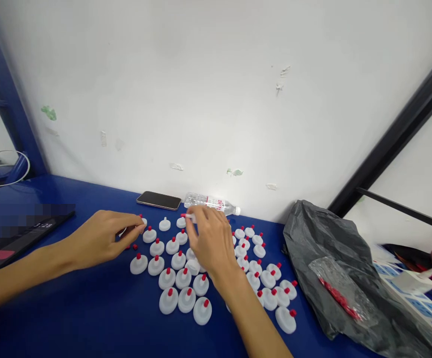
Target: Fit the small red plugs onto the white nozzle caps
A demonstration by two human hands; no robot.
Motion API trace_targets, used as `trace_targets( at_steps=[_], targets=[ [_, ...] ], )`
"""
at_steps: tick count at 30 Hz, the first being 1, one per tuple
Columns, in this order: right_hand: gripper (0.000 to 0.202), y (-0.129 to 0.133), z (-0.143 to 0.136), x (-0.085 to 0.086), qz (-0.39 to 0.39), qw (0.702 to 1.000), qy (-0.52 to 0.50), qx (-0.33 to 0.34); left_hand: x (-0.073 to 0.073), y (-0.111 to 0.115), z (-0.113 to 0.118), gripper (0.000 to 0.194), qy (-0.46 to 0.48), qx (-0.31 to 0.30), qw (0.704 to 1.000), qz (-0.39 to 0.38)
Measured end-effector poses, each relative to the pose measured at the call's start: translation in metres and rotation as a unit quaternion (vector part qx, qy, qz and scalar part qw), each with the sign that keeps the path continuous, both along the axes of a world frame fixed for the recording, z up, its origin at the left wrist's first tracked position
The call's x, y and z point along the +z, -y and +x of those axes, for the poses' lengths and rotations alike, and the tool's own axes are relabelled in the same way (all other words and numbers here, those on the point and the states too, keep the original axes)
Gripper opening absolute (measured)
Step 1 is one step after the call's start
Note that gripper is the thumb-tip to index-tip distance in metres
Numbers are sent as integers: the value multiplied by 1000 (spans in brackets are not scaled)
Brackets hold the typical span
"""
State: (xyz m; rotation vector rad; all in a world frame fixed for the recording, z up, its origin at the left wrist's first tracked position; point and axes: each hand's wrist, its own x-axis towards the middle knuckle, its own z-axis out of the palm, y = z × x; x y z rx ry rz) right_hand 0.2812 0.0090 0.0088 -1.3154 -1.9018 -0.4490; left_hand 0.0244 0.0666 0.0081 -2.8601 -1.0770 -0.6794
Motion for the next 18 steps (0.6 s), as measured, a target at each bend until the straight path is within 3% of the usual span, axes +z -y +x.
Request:
trace_targets(
  at_steps=[2, 5, 10, 18],
  targets=[
    [7, -5, 9, -4, -38, 998, -10, -57, 3, -3, -2, 38, -59, 8, 998, -12],
    [5, -12, 17, -9, -74, 994, -7, -82, 9, -4, -3, 32, -115, 8, 993, -35],
    [8, -16, 20, -13, -109, 991, 6, -79, 13, -3, -6, 20, -161, 1, 986, -41],
    [10, -21, 23, -20, -187, 980, 34, -58, 2, -7, -9, 14, -195, -5, 978, -72]
  ],
)
